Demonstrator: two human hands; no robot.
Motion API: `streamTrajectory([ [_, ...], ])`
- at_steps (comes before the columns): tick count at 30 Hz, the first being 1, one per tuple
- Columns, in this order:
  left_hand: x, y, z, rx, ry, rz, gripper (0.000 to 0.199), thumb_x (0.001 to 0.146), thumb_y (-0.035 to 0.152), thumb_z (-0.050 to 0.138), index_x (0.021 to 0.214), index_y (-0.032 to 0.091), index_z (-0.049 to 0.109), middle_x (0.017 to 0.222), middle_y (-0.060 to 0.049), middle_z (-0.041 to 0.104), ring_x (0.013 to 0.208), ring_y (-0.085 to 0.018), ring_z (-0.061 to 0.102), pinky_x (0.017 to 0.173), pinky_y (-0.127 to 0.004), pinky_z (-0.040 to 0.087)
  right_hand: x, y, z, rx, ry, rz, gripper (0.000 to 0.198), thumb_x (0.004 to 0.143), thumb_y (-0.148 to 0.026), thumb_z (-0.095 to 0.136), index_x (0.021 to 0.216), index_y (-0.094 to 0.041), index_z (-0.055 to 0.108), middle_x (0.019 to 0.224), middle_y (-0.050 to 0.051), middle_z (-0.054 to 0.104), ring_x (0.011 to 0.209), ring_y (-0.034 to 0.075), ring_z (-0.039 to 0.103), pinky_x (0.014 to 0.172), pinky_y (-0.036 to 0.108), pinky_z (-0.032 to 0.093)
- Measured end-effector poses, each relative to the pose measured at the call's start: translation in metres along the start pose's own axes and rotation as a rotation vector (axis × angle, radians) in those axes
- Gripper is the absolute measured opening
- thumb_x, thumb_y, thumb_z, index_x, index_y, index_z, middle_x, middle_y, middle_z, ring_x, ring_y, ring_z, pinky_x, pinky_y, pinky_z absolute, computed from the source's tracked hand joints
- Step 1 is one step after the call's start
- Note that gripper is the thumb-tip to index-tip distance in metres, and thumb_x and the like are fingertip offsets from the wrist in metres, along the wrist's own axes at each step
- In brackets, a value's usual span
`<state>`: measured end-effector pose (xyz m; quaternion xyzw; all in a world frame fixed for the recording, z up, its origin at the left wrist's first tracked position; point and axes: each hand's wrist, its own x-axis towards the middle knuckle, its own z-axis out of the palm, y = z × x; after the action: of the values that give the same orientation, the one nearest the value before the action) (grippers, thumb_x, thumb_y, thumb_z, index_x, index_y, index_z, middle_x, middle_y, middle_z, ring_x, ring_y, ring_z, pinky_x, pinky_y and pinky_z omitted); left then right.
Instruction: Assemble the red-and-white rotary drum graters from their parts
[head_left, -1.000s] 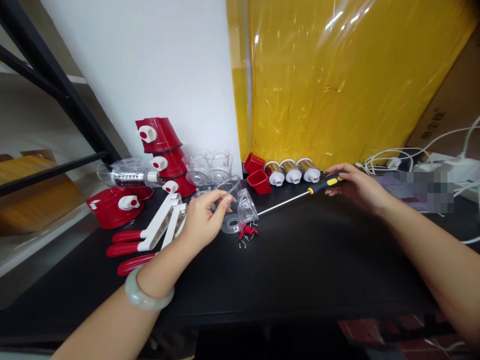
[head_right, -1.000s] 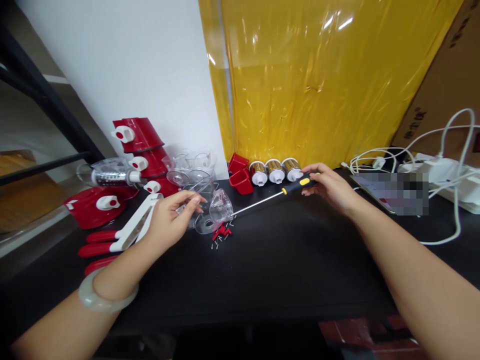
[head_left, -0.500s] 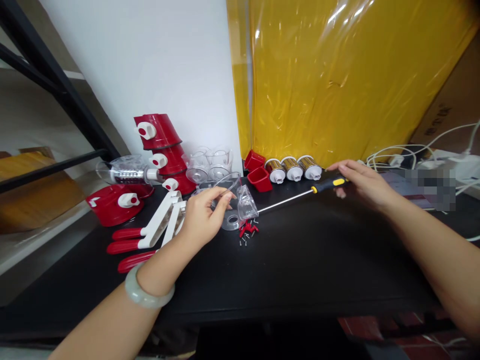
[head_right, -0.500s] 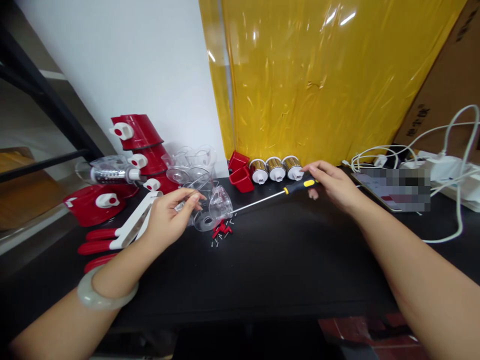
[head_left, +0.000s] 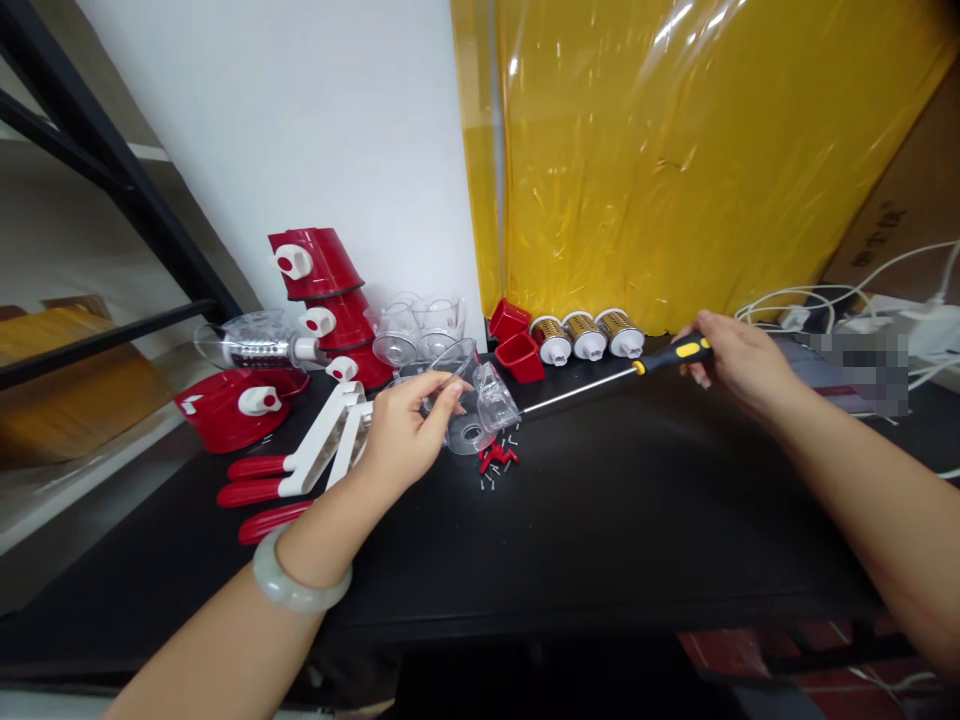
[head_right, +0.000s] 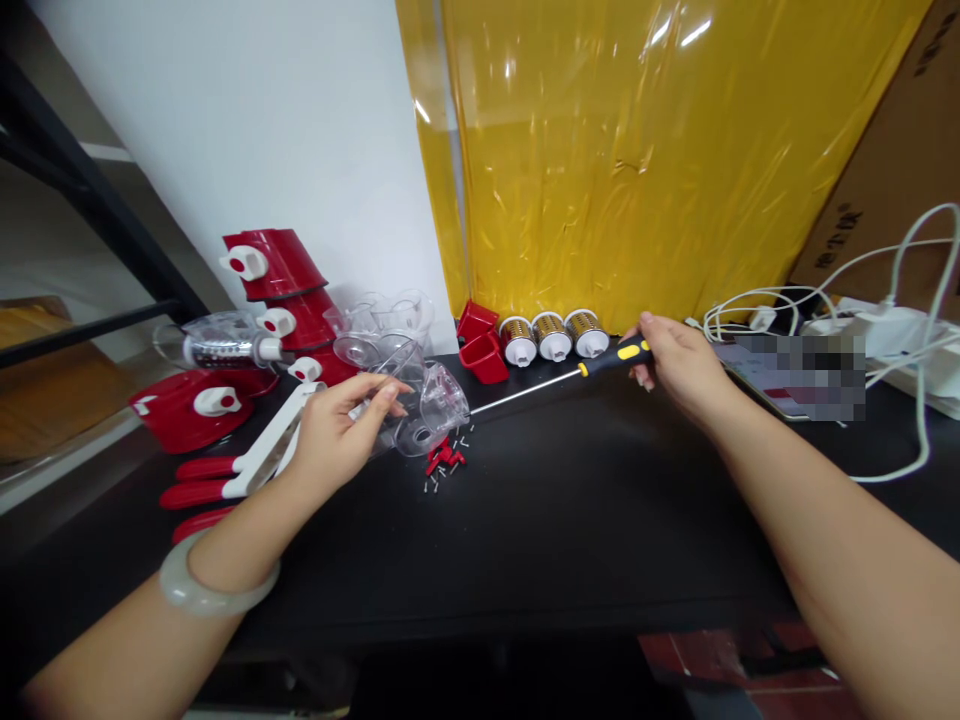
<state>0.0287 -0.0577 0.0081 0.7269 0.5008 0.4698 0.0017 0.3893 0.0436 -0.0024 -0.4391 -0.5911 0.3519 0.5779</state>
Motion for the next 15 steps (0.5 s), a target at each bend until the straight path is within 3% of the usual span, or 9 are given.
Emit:
streamTrajectory([
  [15, -0.0004, 0.0006, 0.001, 0.016, 0.009, 0.051, 0.022, 0.091, 0.033, 0.055, 0.088, 0.017, 0.071, 0.068, -0.001, 0.072, 0.067, -0.015, 0.068, 0.068, -0.025, 0.05, -0.0015, 0.005, 0.0057, -0.02, -0.03, -0.038, 0.041, 0.088, -0.058, 0.054, 0.072, -0.019, 0.054, 0.041, -0.002, 0.049, 0.034, 0.01, 0.04, 0.035, 0.021, 0.03],
])
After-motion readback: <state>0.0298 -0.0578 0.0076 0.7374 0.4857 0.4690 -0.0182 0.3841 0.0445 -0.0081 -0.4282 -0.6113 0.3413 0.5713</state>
